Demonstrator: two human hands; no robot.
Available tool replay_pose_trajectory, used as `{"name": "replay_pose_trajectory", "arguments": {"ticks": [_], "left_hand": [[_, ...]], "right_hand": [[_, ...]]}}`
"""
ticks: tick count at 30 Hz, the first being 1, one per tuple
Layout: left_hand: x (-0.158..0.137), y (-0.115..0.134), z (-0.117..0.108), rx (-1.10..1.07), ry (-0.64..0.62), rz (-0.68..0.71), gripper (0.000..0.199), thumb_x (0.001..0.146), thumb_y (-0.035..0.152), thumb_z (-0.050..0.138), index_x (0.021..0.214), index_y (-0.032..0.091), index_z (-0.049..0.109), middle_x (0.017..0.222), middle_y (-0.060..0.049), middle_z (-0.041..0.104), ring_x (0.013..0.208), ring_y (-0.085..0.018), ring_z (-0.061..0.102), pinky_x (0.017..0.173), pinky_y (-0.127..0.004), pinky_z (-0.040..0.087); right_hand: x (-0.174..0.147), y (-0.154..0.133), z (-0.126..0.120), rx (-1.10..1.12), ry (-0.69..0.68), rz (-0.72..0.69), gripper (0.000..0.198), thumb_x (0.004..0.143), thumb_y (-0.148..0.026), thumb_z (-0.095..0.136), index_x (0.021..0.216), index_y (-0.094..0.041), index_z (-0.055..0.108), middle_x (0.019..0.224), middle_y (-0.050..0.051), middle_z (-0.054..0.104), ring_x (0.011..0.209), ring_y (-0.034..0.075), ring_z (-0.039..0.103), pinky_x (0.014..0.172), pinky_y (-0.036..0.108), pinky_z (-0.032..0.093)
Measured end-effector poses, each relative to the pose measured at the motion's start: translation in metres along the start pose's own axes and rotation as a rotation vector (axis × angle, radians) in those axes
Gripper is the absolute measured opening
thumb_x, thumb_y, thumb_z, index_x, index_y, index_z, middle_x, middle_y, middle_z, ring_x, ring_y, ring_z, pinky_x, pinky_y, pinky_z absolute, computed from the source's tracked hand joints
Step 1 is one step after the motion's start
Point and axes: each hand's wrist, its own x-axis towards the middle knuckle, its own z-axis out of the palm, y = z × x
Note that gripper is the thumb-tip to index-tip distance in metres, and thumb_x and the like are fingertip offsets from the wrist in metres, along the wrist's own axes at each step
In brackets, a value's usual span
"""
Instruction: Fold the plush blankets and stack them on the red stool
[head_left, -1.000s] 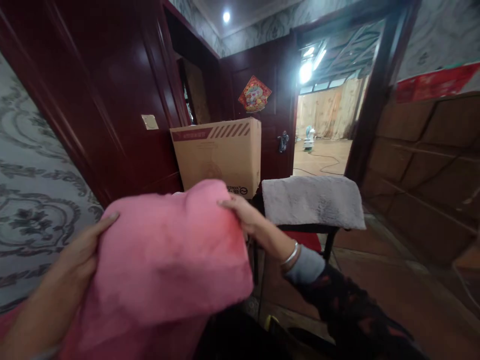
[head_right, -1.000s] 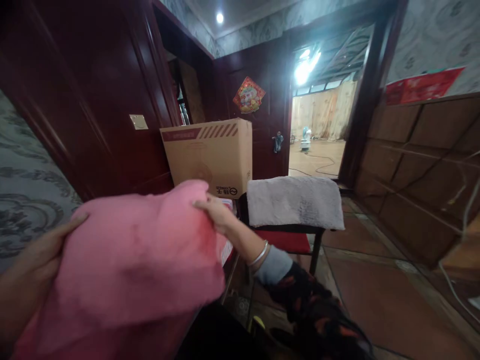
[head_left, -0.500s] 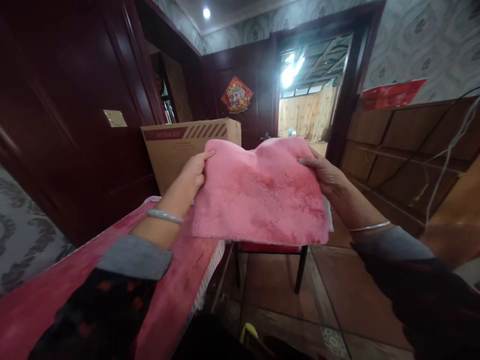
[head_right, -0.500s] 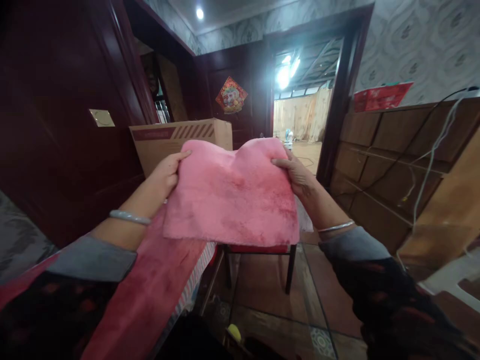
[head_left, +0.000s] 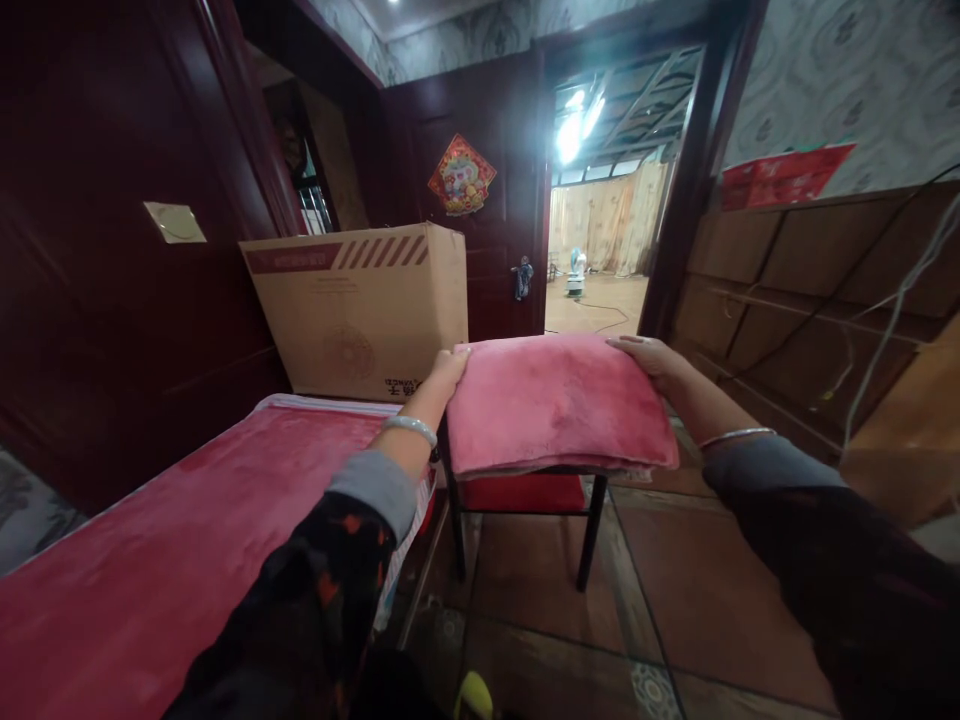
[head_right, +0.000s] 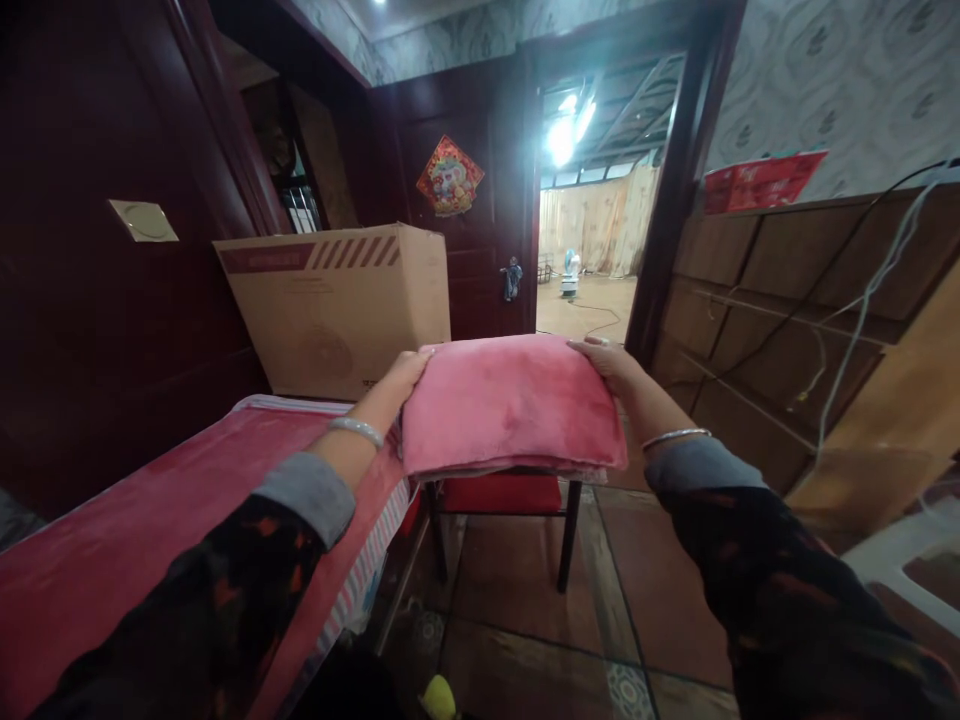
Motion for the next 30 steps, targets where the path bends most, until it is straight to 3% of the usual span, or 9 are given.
{"name": "replay_pose_trajectory", "arguments": {"ticks": [3, 8, 11, 15, 18, 25, 28, 30], "left_hand": [[0.000, -0.013, 0.001, 0.057, 0.009, -0.054, 0.031, 0.077, 0.036, 0.071, 0.098, 0.013, 0.075, 0.100, -0.016, 0.076, 0.108, -0.032, 0.066, 0.095, -0.042, 0.049], [0.001, -0.014, 0.004, 0.040, 0.005, -0.047, 0.030, 0.083, 0.033, 0.062, 0.102, 0.013, 0.073, 0.100, -0.013, 0.076, 0.105, -0.027, 0.067, 0.091, -0.037, 0.051], [0.000, -0.012, 0.006, 0.021, 0.012, -0.024, 0.031, 0.083, 0.031, 0.062, 0.108, 0.014, 0.072, 0.104, -0.012, 0.076, 0.107, -0.026, 0.066, 0.093, -0.035, 0.051], [-0.001, -0.003, 0.004, 0.021, 0.079, 0.027, 0.042, 0.083, 0.023, 0.063, 0.123, 0.014, 0.064, 0.132, -0.015, 0.065, 0.126, -0.025, 0.057, 0.104, -0.032, 0.044], [-0.001, 0.002, 0.000, 0.026, 0.110, 0.070, 0.048, 0.082, 0.020, 0.063, 0.130, 0.015, 0.060, 0.146, -0.015, 0.055, 0.133, -0.023, 0.051, 0.109, -0.030, 0.039], [-0.005, -0.006, -0.005, 0.090, 0.042, 0.037, 0.026, 0.079, 0.022, 0.067, 0.104, 0.017, 0.070, 0.111, -0.015, 0.073, 0.112, -0.029, 0.065, 0.098, -0.040, 0.049], [-0.004, -0.004, -0.013, 0.126, 0.020, 0.029, 0.020, 0.079, 0.030, 0.068, 0.094, 0.017, 0.072, 0.096, -0.014, 0.075, 0.101, -0.030, 0.068, 0.090, -0.042, 0.052], [0.000, 0.003, -0.016, 0.162, 0.037, 0.052, 0.022, 0.077, 0.033, 0.071, 0.092, 0.017, 0.072, 0.098, -0.016, 0.074, 0.107, -0.032, 0.066, 0.093, -0.043, 0.051]], "right_hand": [[0.003, 0.016, -0.002, -0.051, 0.034, 0.095, 0.047, 0.074, -0.033, 0.079, 0.115, -0.013, 0.068, 0.100, 0.015, 0.074, 0.094, 0.029, 0.071, 0.084, 0.042, 0.058], [0.003, 0.016, -0.002, -0.076, 0.027, 0.041, 0.038, 0.076, -0.033, 0.077, 0.109, -0.016, 0.071, 0.101, 0.013, 0.074, 0.097, 0.029, 0.070, 0.088, 0.042, 0.057], [0.001, 0.015, 0.001, -0.033, 0.042, 0.017, 0.043, 0.075, -0.030, 0.076, 0.115, -0.016, 0.069, 0.106, 0.013, 0.074, 0.097, 0.028, 0.070, 0.089, 0.043, 0.057], [0.003, 0.014, 0.002, -0.002, 0.089, -0.075, 0.049, 0.072, -0.027, 0.076, 0.119, -0.015, 0.068, 0.113, 0.014, 0.072, 0.101, 0.025, 0.070, 0.094, 0.042, 0.054], [0.002, 0.013, 0.002, -0.039, 0.086, -0.195, 0.046, 0.070, -0.035, 0.078, 0.113, -0.017, 0.072, 0.109, 0.012, 0.073, 0.102, 0.026, 0.068, 0.093, 0.043, 0.054], [-0.012, 0.022, 0.006, -0.109, -0.018, -0.187, 0.038, 0.073, -0.045, 0.072, 0.098, -0.017, 0.075, 0.093, 0.009, 0.077, 0.086, 0.024, 0.069, 0.087, 0.040, 0.053], [-0.011, 0.017, 0.000, -0.280, -0.010, -0.243, 0.031, 0.079, -0.044, 0.065, 0.093, -0.019, 0.075, 0.094, 0.009, 0.077, 0.090, 0.026, 0.069, 0.087, 0.041, 0.052], [-0.006, 0.004, -0.003, -0.424, 0.018, -0.295, 0.026, 0.083, -0.042, 0.061, 0.085, -0.021, 0.075, 0.091, 0.010, 0.076, 0.095, 0.029, 0.068, 0.091, 0.043, 0.050]]}}
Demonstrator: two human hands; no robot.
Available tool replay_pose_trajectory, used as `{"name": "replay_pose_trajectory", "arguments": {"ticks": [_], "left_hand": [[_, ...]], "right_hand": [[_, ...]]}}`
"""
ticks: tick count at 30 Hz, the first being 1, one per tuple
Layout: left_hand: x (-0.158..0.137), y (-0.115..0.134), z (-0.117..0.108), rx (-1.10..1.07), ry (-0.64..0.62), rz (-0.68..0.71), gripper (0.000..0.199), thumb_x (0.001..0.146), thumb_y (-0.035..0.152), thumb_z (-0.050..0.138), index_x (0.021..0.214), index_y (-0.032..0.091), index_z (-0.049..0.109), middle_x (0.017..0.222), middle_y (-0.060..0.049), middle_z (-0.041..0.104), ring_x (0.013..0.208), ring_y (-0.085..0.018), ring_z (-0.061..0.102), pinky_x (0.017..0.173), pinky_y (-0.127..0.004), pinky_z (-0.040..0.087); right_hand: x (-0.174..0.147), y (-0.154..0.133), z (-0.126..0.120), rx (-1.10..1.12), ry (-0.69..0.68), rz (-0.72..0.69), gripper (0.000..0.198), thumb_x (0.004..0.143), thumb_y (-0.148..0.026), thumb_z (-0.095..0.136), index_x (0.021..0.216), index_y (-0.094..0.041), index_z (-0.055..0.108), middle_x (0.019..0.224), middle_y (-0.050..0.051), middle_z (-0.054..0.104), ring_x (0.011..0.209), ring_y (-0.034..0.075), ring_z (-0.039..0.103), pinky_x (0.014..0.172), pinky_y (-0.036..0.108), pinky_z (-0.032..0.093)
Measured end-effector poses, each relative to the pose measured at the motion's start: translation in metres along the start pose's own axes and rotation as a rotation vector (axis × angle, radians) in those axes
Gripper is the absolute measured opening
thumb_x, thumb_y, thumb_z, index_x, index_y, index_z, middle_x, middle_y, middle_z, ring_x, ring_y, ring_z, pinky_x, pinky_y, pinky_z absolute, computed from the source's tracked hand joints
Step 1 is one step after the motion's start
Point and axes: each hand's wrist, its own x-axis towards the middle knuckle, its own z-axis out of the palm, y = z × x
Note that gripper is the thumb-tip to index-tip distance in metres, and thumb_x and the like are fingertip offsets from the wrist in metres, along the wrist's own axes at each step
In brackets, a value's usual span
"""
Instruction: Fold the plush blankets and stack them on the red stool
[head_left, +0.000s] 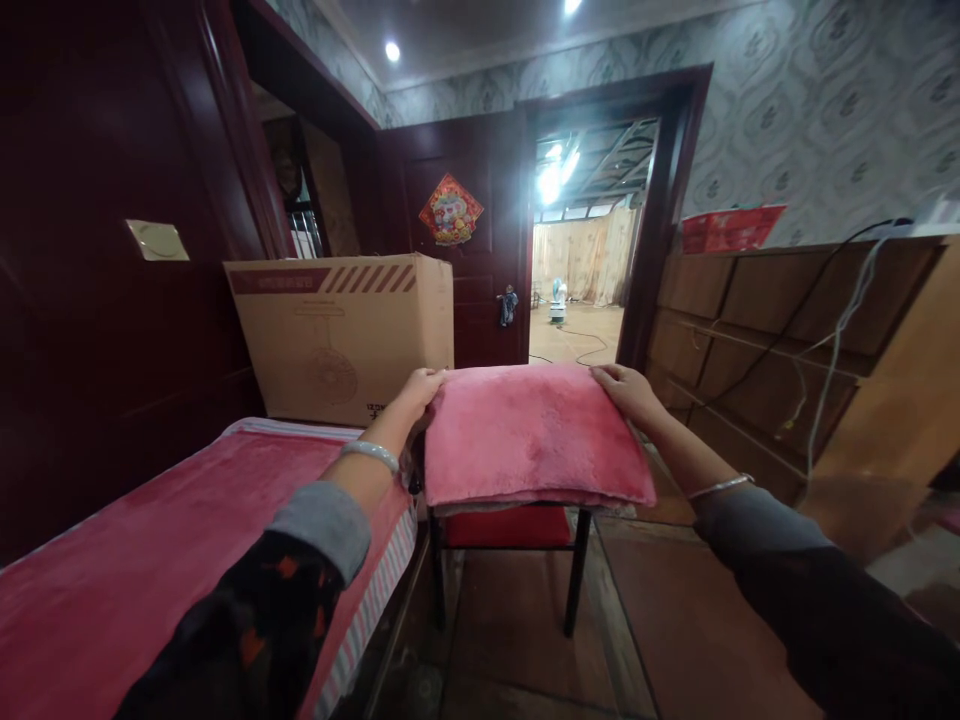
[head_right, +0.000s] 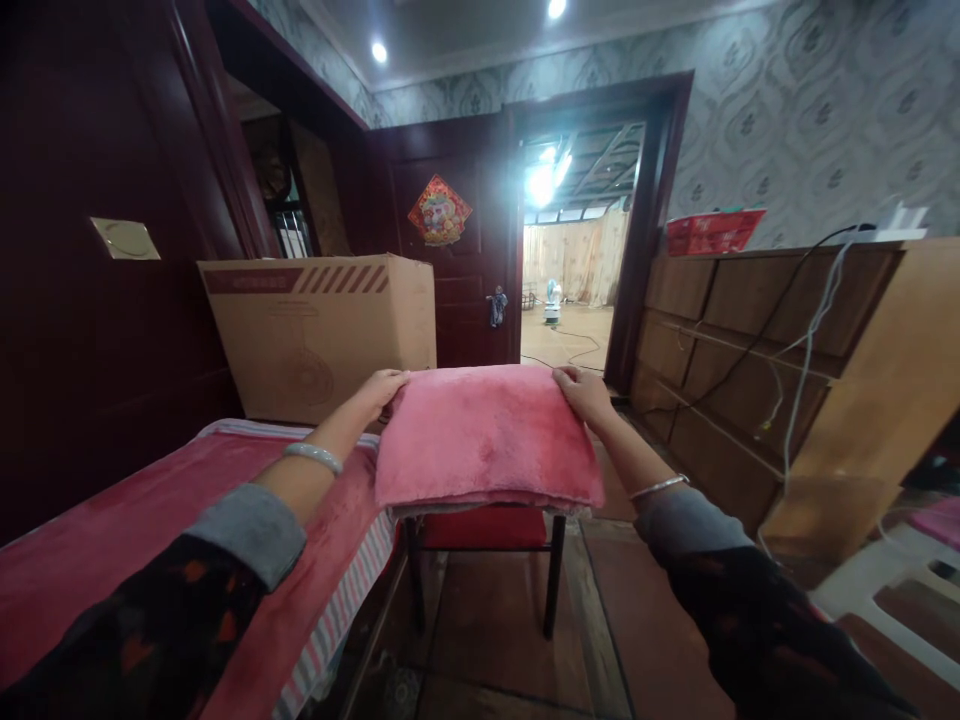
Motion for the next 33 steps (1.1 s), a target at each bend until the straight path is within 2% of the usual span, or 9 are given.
{"name": "replay_pose_trajectory", "arguments": {"ticks": [3, 6, 8, 11, 14, 17, 23, 28, 33], "left_hand": [[0.006, 0.022, 0.004, 0.047, 0.043, 0.087, 0.030, 0.077, 0.035, 0.072, 0.101, 0.016, 0.072, 0.121, -0.020, 0.069, 0.127, -0.034, 0.056, 0.106, -0.043, 0.042], [0.003, 0.048, 0.027, 0.136, -0.004, 0.277, 0.036, 0.083, 0.038, 0.068, 0.113, 0.018, 0.070, 0.137, -0.017, 0.062, 0.136, -0.032, 0.050, 0.114, -0.042, 0.032], [-0.009, 0.057, 0.046, 0.318, -0.105, 0.442, 0.040, 0.087, 0.041, 0.064, 0.120, 0.019, 0.068, 0.140, -0.016, 0.060, 0.139, -0.032, 0.046, 0.118, -0.047, 0.026], [-0.032, 0.050, 0.066, 0.609, -0.238, 0.545, 0.043, 0.096, 0.046, 0.049, 0.128, 0.022, 0.065, 0.138, -0.012, 0.063, 0.136, -0.032, 0.049, 0.116, -0.052, 0.028], [-0.049, 0.035, 0.071, 0.730, -0.223, 0.592, 0.046, 0.101, 0.047, 0.035, 0.129, 0.024, 0.063, 0.134, -0.008, 0.066, 0.126, -0.028, 0.057, 0.109, -0.049, 0.037], [-0.053, 0.028, 0.070, 0.770, -0.183, 0.633, 0.047, 0.102, 0.047, 0.034, 0.129, 0.023, 0.063, 0.134, -0.008, 0.066, 0.124, -0.028, 0.058, 0.107, -0.047, 0.039], [-0.051, 0.031, 0.064, 0.809, -0.171, 0.669, 0.050, 0.101, 0.051, 0.035, 0.130, 0.021, 0.062, 0.132, -0.010, 0.067, 0.122, -0.028, 0.059, 0.106, -0.046, 0.040], [-0.047, 0.016, 0.040, 0.856, -0.148, 0.647, 0.056, 0.099, 0.059, 0.035, 0.124, 0.019, 0.065, 0.127, -0.012, 0.068, 0.120, -0.029, 0.060, 0.107, -0.047, 0.040], [-0.042, -0.007, 0.012, 0.875, -0.161, 0.528, 0.056, 0.100, 0.055, 0.033, 0.142, 0.023, 0.053, 0.149, -0.010, 0.053, 0.138, -0.031, 0.045, 0.114, -0.059, 0.032]], "right_hand": [[0.019, -0.028, -0.003, -0.115, 0.018, -0.104, 0.029, 0.089, -0.039, 0.053, 0.082, -0.022, 0.075, 0.095, 0.012, 0.076, 0.104, 0.031, 0.065, 0.098, 0.044, 0.046], [0.030, -0.065, 0.012, -0.243, 0.010, -0.274, 0.036, 0.097, -0.036, 0.042, 0.103, -0.021, 0.075, 0.118, 0.013, 0.072, 0.116, 0.031, 0.062, 0.104, 0.045, 0.043], [0.025, -0.080, 0.029, -0.326, -0.047, -0.317, 0.037, 0.098, -0.036, 0.043, 0.119, -0.022, 0.070, 0.132, 0.011, 0.066, 0.123, 0.030, 0.059, 0.107, 0.045, 0.041], [0.004, -0.081, 0.052, -0.464, -0.261, -0.316, 0.038, 0.100, -0.034, 0.040, 0.123, -0.023, 0.068, 0.133, 0.008, 0.066, 0.125, 0.026, 0.059, 0.110, 0.041, 0.041], [-0.014, -0.069, 0.062, -0.567, -0.364, -0.377, 0.044, 0.102, -0.030, 0.030, 0.123, -0.021, 0.069, 0.132, 0.007, 0.068, 0.125, 0.022, 0.060, 0.110, 0.036, 0.041], [-0.020, -0.064, 0.061, -0.619, -0.332, -0.411, 0.047, 0.103, -0.030, 0.027, 0.124, -0.022, 0.069, 0.132, 0.007, 0.067, 0.125, 0.023, 0.060, 0.109, 0.038, 0.042], [-0.019, -0.069, 0.059, -0.630, -0.314, -0.398, 0.048, 0.102, -0.029, 0.027, 0.126, -0.021, 0.068, 0.131, 0.007, 0.068, 0.124, 0.023, 0.061, 0.106, 0.037, 0.044], [-0.019, -0.069, 0.059, -0.636, -0.318, -0.384, 0.049, 0.102, -0.031, 0.027, 0.127, -0.023, 0.068, 0.134, 0.006, 0.066, 0.126, 0.023, 0.059, 0.106, 0.037, 0.044], [-0.021, -0.068, 0.061, -0.629, -0.323, -0.353, 0.050, 0.102, -0.032, 0.026, 0.130, -0.023, 0.066, 0.136, 0.006, 0.065, 0.125, 0.024, 0.060, 0.108, 0.039, 0.042]]}}
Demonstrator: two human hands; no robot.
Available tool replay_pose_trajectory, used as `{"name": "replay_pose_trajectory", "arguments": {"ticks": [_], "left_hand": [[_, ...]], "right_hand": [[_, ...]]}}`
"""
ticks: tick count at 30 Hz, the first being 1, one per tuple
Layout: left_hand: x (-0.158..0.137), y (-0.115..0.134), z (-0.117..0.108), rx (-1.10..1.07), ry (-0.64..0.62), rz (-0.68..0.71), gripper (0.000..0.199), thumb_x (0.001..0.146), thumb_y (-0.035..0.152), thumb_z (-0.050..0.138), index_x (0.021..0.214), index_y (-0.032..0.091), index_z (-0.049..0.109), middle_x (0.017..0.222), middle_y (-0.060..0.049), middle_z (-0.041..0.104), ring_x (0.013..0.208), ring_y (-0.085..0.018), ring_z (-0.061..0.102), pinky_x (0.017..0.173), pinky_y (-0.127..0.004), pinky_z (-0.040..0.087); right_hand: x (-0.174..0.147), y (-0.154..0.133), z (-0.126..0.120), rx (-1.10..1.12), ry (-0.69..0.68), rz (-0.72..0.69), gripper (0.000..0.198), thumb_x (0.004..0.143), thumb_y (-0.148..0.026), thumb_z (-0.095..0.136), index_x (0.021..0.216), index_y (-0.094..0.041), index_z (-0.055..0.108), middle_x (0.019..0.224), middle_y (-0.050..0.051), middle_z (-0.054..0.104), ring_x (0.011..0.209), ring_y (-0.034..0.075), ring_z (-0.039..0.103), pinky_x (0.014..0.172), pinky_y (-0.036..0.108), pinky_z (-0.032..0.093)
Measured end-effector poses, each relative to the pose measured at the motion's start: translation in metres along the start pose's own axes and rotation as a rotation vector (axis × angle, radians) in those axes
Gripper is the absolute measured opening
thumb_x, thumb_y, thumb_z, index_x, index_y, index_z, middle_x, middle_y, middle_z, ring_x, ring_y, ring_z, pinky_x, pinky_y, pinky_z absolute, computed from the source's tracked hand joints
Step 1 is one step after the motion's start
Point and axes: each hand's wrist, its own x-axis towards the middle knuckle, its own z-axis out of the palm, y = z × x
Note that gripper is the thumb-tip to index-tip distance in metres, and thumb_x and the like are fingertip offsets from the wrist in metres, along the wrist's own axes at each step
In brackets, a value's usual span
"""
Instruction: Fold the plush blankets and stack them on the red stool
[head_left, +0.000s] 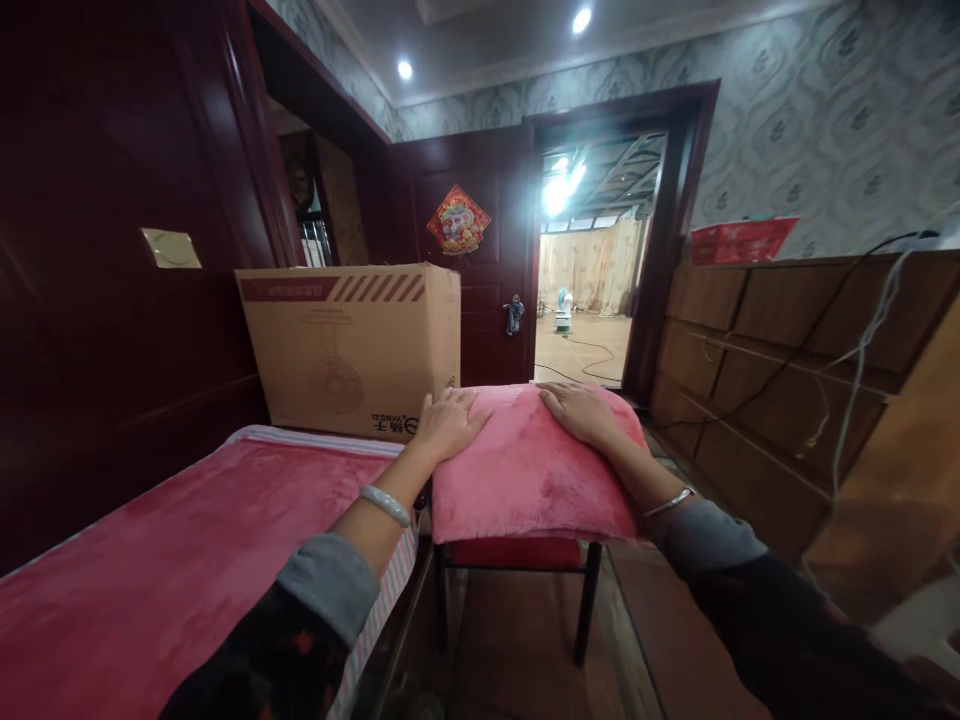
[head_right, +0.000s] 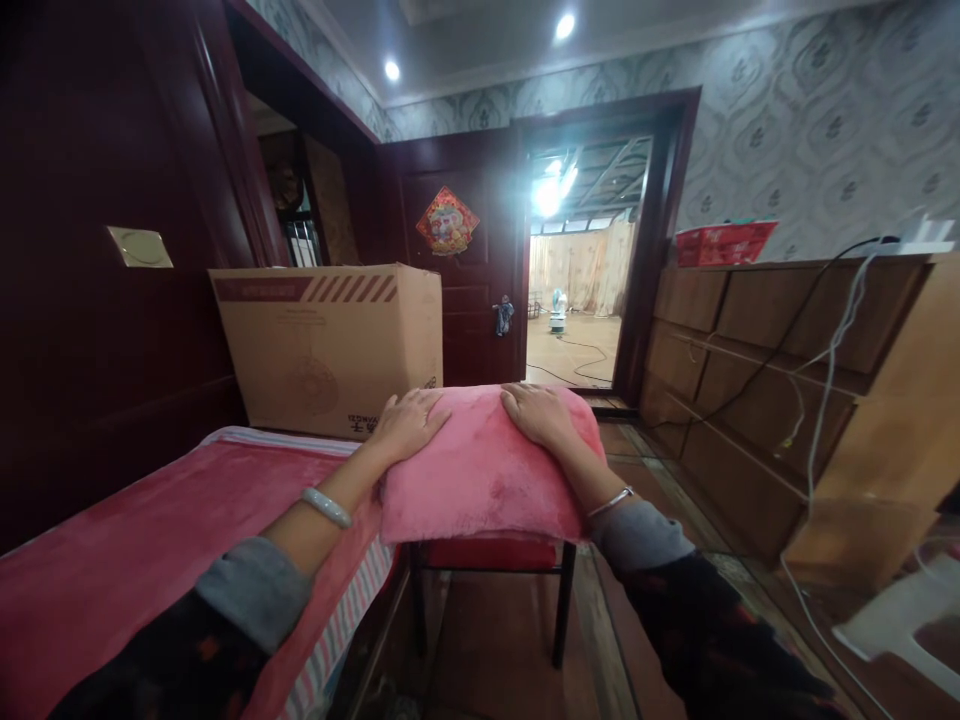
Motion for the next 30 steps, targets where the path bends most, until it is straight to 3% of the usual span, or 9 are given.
{"name": "replay_pose_trajectory", "arguments": {"ticks": [7, 10, 12, 15, 17, 20, 25, 27, 30], "left_hand": [[-0.003, -0.015, -0.016, 0.058, -0.129, -0.034, 0.061, 0.100, 0.057, 0.026, 0.149, 0.025, 0.044, 0.157, -0.008, 0.044, 0.145, -0.035, 0.036, 0.117, -0.067, 0.022], [-0.003, -0.016, -0.019, 0.089, -0.137, -0.023, 0.062, 0.100, 0.057, 0.025, 0.150, 0.024, 0.043, 0.157, -0.010, 0.043, 0.145, -0.035, 0.037, 0.117, -0.065, 0.023], [-0.005, -0.017, -0.019, 0.096, -0.139, -0.027, 0.063, 0.101, 0.056, 0.024, 0.151, 0.023, 0.041, 0.158, -0.011, 0.042, 0.144, -0.034, 0.038, 0.117, -0.064, 0.024], [-0.002, -0.016, -0.023, 0.100, -0.145, -0.032, 0.063, 0.101, 0.055, 0.024, 0.149, 0.021, 0.044, 0.156, -0.012, 0.044, 0.142, -0.035, 0.040, 0.116, -0.066, 0.023], [0.006, -0.007, -0.029, 0.089, -0.116, -0.015, 0.062, 0.101, 0.054, 0.024, 0.144, 0.019, 0.050, 0.152, -0.014, 0.050, 0.141, -0.034, 0.042, 0.116, -0.065, 0.023], [0.026, 0.027, -0.035, -0.008, -0.036, 0.057, 0.060, 0.102, 0.052, 0.024, 0.141, 0.017, 0.052, 0.150, -0.014, 0.052, 0.142, -0.029, 0.042, 0.117, -0.056, 0.028], [0.051, 0.087, -0.016, -0.118, -0.065, 0.223, 0.051, 0.103, 0.048, 0.026, 0.143, 0.025, 0.051, 0.155, -0.005, 0.047, 0.145, -0.023, 0.039, 0.119, -0.051, 0.026], [0.051, 0.095, -0.004, -0.108, -0.078, 0.250, 0.049, 0.104, 0.046, 0.027, 0.137, 0.025, 0.056, 0.149, -0.005, 0.054, 0.139, -0.023, 0.046, 0.117, -0.048, 0.032], [0.043, 0.084, 0.005, -0.084, -0.015, 0.241, 0.049, 0.103, 0.049, 0.029, 0.131, 0.024, 0.061, 0.138, -0.007, 0.064, 0.128, -0.024, 0.056, 0.110, -0.044, 0.039]], "right_hand": [[0.006, 0.002, -0.012, 0.091, -0.003, 0.058, 0.053, 0.103, -0.037, 0.026, 0.145, -0.017, 0.052, 0.147, 0.009, 0.055, 0.133, 0.024, 0.054, 0.111, 0.038, 0.040], [0.007, 0.006, -0.023, 0.031, 0.070, 0.151, 0.054, 0.104, -0.036, 0.023, 0.149, -0.017, 0.045, 0.151, 0.011, 0.050, 0.134, 0.028, 0.052, 0.114, 0.049, 0.035], [0.003, 0.009, -0.026, -0.064, 0.062, 0.178, 0.052, 0.104, -0.035, 0.022, 0.146, -0.018, 0.048, 0.150, 0.012, 0.051, 0.133, 0.030, 0.053, 0.114, 0.055, 0.031], [-0.009, 0.009, -0.020, -0.136, -0.013, 0.145, 0.050, 0.104, -0.034, 0.025, 0.138, -0.016, 0.057, 0.143, 0.012, 0.058, 0.130, 0.028, 0.055, 0.111, 0.049, 0.036], [-0.016, 0.007, -0.015, -0.143, -0.023, 0.124, 0.049, 0.104, -0.032, 0.026, 0.137, -0.014, 0.057, 0.143, 0.012, 0.059, 0.130, 0.027, 0.054, 0.109, 0.044, 0.038], [-0.020, 0.005, -0.011, -0.167, -0.010, 0.117, 0.050, 0.104, -0.030, 0.025, 0.140, -0.012, 0.055, 0.144, 0.012, 0.057, 0.132, 0.026, 0.053, 0.109, 0.041, 0.038], [-0.021, 0.005, -0.012, -0.248, -0.004, 0.065, 0.050, 0.105, -0.028, 0.022, 0.138, -0.011, 0.056, 0.142, 0.012, 0.059, 0.129, 0.027, 0.055, 0.108, 0.040, 0.040], [-0.022, 0.006, -0.011, -0.279, 0.006, 0.028, 0.050, 0.105, -0.026, 0.022, 0.136, -0.013, 0.059, 0.142, 0.012, 0.059, 0.128, 0.027, 0.056, 0.108, 0.041, 0.039], [-0.023, 0.007, -0.007, -0.265, 0.038, 0.049, 0.049, 0.104, -0.027, 0.023, 0.136, -0.016, 0.059, 0.140, 0.010, 0.061, 0.128, 0.026, 0.056, 0.109, 0.040, 0.038]]}}
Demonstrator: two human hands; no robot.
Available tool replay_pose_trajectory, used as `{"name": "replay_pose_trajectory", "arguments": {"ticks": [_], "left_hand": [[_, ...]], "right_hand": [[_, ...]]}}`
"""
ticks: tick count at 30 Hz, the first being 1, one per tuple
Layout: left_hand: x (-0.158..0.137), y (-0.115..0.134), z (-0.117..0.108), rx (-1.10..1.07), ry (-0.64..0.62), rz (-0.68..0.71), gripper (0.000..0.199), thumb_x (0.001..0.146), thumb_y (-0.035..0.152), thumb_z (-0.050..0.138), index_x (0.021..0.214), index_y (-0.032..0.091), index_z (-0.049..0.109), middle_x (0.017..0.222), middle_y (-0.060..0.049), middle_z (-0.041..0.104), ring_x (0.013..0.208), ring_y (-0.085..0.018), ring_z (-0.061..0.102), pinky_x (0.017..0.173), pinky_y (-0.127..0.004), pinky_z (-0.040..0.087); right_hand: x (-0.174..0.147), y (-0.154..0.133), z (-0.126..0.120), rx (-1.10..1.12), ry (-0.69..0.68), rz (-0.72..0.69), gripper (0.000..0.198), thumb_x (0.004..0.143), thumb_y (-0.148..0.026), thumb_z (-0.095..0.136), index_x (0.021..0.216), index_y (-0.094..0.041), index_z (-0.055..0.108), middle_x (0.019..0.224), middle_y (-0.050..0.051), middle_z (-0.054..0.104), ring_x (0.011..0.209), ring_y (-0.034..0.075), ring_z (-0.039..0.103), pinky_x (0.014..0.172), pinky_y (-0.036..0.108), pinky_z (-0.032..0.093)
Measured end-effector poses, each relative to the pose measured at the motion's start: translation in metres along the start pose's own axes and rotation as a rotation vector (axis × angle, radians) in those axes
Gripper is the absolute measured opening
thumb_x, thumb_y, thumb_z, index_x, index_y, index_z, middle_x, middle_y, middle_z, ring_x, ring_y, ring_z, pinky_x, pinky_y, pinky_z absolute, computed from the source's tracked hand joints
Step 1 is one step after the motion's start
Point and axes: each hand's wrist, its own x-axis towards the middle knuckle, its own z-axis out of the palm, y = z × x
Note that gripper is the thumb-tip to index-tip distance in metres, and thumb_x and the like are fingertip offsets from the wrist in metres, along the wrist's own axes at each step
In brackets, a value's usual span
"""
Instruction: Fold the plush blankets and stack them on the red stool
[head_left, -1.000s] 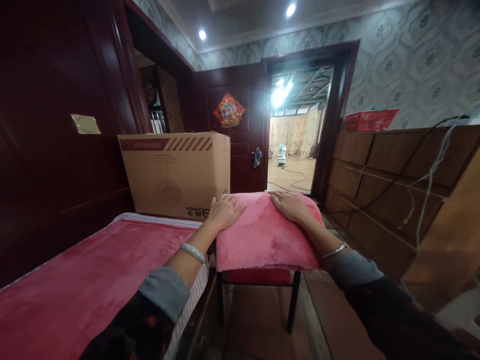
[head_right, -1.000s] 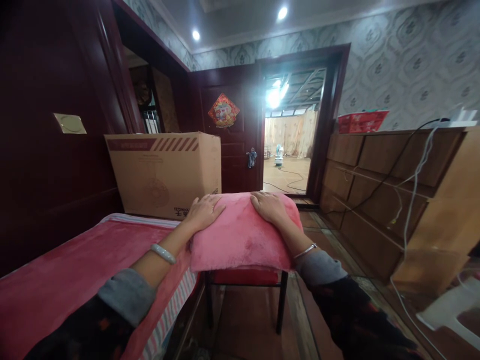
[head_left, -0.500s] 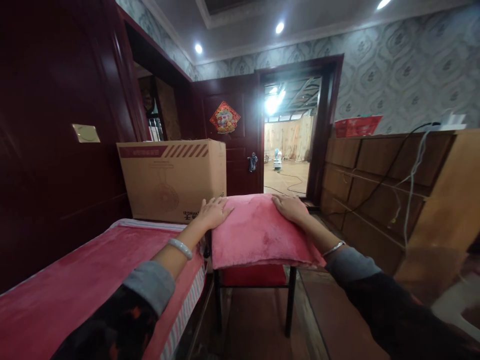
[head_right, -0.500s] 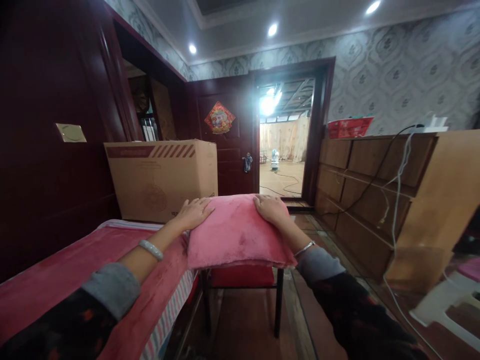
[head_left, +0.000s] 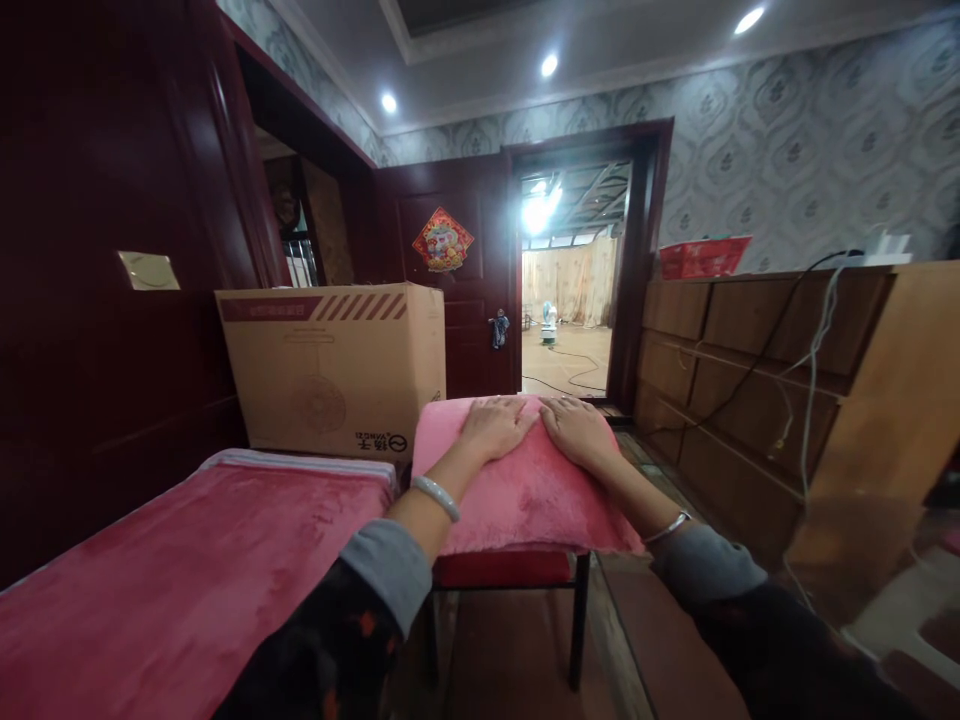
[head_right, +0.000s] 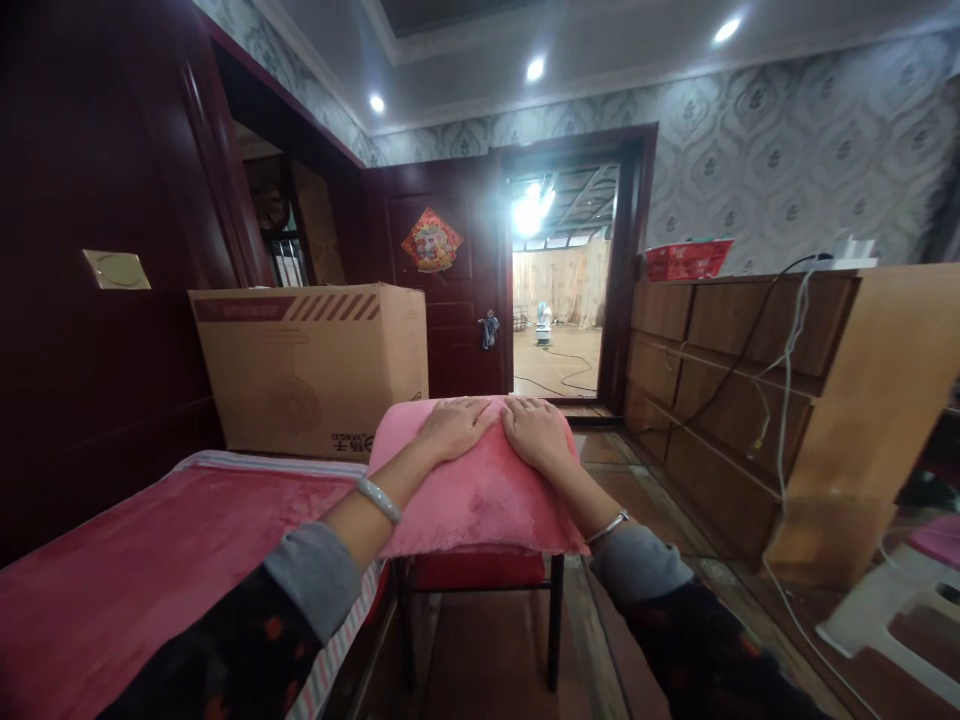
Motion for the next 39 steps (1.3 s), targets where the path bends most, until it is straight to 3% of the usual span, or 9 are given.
{"name": "replay_pose_trajectory", "arguments": {"ticks": [8, 13, 17, 24, 29, 39], "left_hand": [[-0.038, -0.055, -0.015, 0.134, 0.045, -0.130, 0.045, 0.102, 0.049, 0.032, 0.123, 0.025, 0.065, 0.130, -0.006, 0.068, 0.119, -0.024, 0.061, 0.103, -0.042, 0.042], [-0.044, -0.057, -0.012, 0.136, 0.042, -0.152, 0.045, 0.102, 0.049, 0.035, 0.125, 0.024, 0.064, 0.132, -0.008, 0.067, 0.121, -0.026, 0.060, 0.103, -0.044, 0.042], [-0.044, -0.056, -0.011, 0.131, 0.065, -0.150, 0.046, 0.101, 0.049, 0.036, 0.130, 0.024, 0.062, 0.134, -0.009, 0.065, 0.124, -0.026, 0.058, 0.106, -0.045, 0.040], [-0.046, -0.054, -0.010, 0.114, 0.075, -0.149, 0.046, 0.101, 0.048, 0.036, 0.130, 0.023, 0.062, 0.133, -0.009, 0.066, 0.124, -0.027, 0.057, 0.106, -0.046, 0.039], [-0.046, -0.054, -0.009, 0.100, 0.074, -0.154, 0.046, 0.101, 0.048, 0.036, 0.130, 0.024, 0.062, 0.134, -0.009, 0.065, 0.125, -0.027, 0.057, 0.107, -0.046, 0.038], [-0.045, -0.058, -0.007, 0.060, 0.091, -0.142, 0.043, 0.101, 0.047, 0.037, 0.127, 0.024, 0.063, 0.132, -0.007, 0.067, 0.123, -0.025, 0.058, 0.107, -0.044, 0.039]], "right_hand": [[0.003, 0.001, 0.000, 0.112, -0.027, 0.048, 0.049, 0.103, -0.030, 0.025, 0.135, -0.014, 0.059, 0.140, 0.012, 0.061, 0.130, 0.025, 0.055, 0.110, 0.040, 0.037], [0.015, 0.000, -0.016, 0.142, -0.105, 0.096, 0.051, 0.104, -0.036, 0.025, 0.143, -0.016, 0.052, 0.148, 0.013, 0.054, 0.135, 0.030, 0.050, 0.110, 0.052, 0.037], [0.034, -0.017, -0.031, 0.156, -0.022, -0.009, 0.049, 0.105, -0.039, 0.026, 0.145, -0.026, 0.050, 0.153, 0.009, 0.048, 0.139, 0.032, 0.044, 0.110, 0.058, 0.035], [0.029, -0.043, -0.019, 0.198, -0.156, -0.075, 0.050, 0.105, -0.047, 0.030, 0.137, -0.021, 0.059, 0.141, 0.011, 0.060, 0.130, 0.027, 0.055, 0.111, 0.044, 0.038], [0.026, -0.024, -0.015, 0.257, -0.138, -0.118, 0.049, 0.105, -0.043, 0.028, 0.133, -0.021, 0.063, 0.139, 0.008, 0.062, 0.127, 0.022, 0.058, 0.109, 0.036, 0.040], [0.011, 0.013, 0.003, 0.172, -0.087, 0.081, 0.054, 0.106, -0.042, 0.021, 0.133, -0.022, 0.062, 0.138, 0.009, 0.063, 0.129, 0.026, 0.056, 0.106, 0.040, 0.043]]}}
